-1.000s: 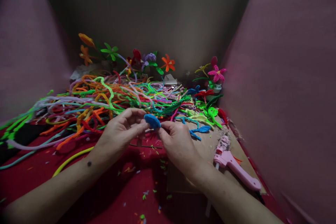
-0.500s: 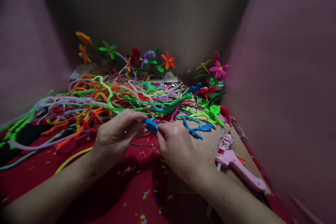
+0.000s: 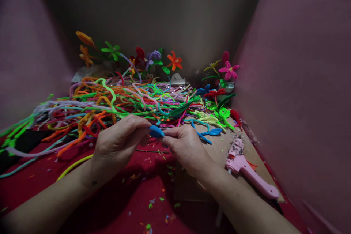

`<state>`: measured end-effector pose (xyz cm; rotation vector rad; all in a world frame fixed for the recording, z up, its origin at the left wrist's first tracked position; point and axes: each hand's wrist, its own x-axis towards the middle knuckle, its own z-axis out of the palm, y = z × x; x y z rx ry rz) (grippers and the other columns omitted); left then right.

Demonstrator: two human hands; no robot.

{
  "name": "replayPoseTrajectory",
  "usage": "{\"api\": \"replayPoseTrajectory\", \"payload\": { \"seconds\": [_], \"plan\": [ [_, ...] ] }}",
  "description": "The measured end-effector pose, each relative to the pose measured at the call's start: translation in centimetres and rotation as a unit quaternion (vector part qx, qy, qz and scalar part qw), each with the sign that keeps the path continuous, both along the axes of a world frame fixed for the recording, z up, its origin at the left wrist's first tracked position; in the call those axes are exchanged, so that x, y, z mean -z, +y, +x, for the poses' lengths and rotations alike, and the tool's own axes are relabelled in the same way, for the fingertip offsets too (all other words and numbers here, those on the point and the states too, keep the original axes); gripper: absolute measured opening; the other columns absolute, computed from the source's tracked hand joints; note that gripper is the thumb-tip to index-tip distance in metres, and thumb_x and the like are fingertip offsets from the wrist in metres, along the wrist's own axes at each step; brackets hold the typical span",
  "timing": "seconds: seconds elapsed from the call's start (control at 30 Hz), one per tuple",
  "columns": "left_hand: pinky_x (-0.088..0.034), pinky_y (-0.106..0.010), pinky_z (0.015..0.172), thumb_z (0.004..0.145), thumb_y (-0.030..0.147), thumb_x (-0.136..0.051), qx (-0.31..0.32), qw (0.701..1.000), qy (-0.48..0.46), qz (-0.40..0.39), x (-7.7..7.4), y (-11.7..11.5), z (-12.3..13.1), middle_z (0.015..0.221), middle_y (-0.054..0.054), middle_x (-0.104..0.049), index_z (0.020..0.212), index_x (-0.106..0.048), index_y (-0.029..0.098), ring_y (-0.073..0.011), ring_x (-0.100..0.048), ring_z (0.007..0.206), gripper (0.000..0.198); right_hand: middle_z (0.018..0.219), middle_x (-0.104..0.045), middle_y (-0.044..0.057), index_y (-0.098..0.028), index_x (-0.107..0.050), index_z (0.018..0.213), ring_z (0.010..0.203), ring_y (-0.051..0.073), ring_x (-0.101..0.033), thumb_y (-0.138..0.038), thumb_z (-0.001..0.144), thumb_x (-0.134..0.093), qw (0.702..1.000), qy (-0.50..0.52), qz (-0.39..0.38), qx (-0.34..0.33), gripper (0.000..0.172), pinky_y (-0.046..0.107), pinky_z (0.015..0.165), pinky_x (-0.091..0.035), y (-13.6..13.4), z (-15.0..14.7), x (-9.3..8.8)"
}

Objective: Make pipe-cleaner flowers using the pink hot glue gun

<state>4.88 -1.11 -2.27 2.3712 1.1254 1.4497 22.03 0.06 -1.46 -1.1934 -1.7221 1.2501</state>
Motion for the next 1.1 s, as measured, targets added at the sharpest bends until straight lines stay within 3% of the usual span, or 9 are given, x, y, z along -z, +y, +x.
{"api": "replayPoseTrajectory", "payload": {
  "seconds": [0.13, 0.23, 0.4, 0.53, 0.9, 1.1],
  "plan": [
    [-0.045, -0.020, 0.063, 0.080, 0.008, -0.052, 0.016, 1.000, -0.001, 0.025, 0.3, 0.2, -0.1, 0.080, -0.002, -0.058, 0.091, -0.056, 0.018, -0.0103, -0.055, 0.071, 0.015, 0.046, -0.041, -0.006, -0.014, -0.070, 0.067, 0.039, 0.005, -0.029, -0.024, 0.067, -0.063, 0.996, 0.031, -0.084, -0.011, 0.012, 0.021, 0.038, -0.020, 0.5, 0.3, 0.5],
    [-0.046, -0.020, 0.064, 0.079, 0.007, -0.054, 0.023, 0.999, -0.001, 0.030, 0.4, 0.2, -0.1, 0.080, -0.002, -0.057, 0.092, -0.056, 0.018, -0.0095, -0.054, 0.071, 0.017, 0.045, -0.040, -0.006, -0.013, -0.067, 0.064, 0.037, 0.005, -0.029, -0.025, 0.066, -0.063, 0.995, 0.042, -0.091, -0.012, 0.013, 0.021, 0.036, -0.018, 0.5, 0.4, 0.7],
    [-0.046, -0.020, 0.065, 0.079, 0.007, -0.054, 0.021, 0.999, 0.007, 0.028, 0.3, 0.1, 0.0, 0.080, -0.002, -0.057, 0.092, -0.056, 0.018, -0.0093, -0.054, 0.071, 0.017, 0.050, -0.039, -0.005, -0.015, -0.065, 0.060, 0.047, 0.007, -0.033, -0.020, 0.075, -0.055, 0.998, -0.023, 0.044, -0.041, 0.019, 0.021, 0.044, -0.024, 0.0, 0.4, 0.3],
    [-0.046, -0.020, 0.065, 0.080, 0.007, -0.053, 0.000, 0.999, 0.013, 0.036, 0.2, -0.1, 0.1, 0.080, -0.002, -0.057, 0.092, -0.056, 0.018, -0.0099, -0.055, 0.072, 0.017, 0.055, -0.039, -0.004, -0.015, -0.061, 0.062, 0.054, 0.008, -0.035, -0.016, 0.080, -0.048, 0.982, -0.105, 0.154, -0.026, 0.023, 0.021, 0.050, -0.026, -0.5, 0.3, 0.3],
    [-0.045, -0.020, 0.066, 0.079, 0.007, -0.055, -0.012, 0.999, 0.004, 0.033, 0.1, -0.3, 0.4, 0.076, -0.001, -0.057, 0.089, -0.058, 0.015, -0.0091, -0.054, 0.070, 0.013, 0.053, -0.033, -0.006, -0.017, -0.042, 0.054, 0.052, 0.007, -0.032, -0.013, 0.080, -0.045, 0.956, -0.178, 0.234, 0.005, 0.027, 0.022, 0.050, -0.024, -0.4, 0.3, 1.0],
    [-0.045, -0.020, 0.066, 0.079, 0.008, -0.055, -0.031, 0.999, 0.004, 0.025, 0.2, -0.3, 0.4, 0.075, 0.000, -0.057, 0.088, -0.058, 0.016, -0.0093, -0.055, 0.070, 0.012, 0.062, -0.050, -0.003, -0.018, -0.055, 0.068, 0.058, 0.010, -0.042, -0.014, 0.084, -0.045, 0.935, -0.245, 0.256, 0.018, 0.019, 0.023, 0.055, -0.028, -0.9, 0.3, 0.8]
  ]
}}
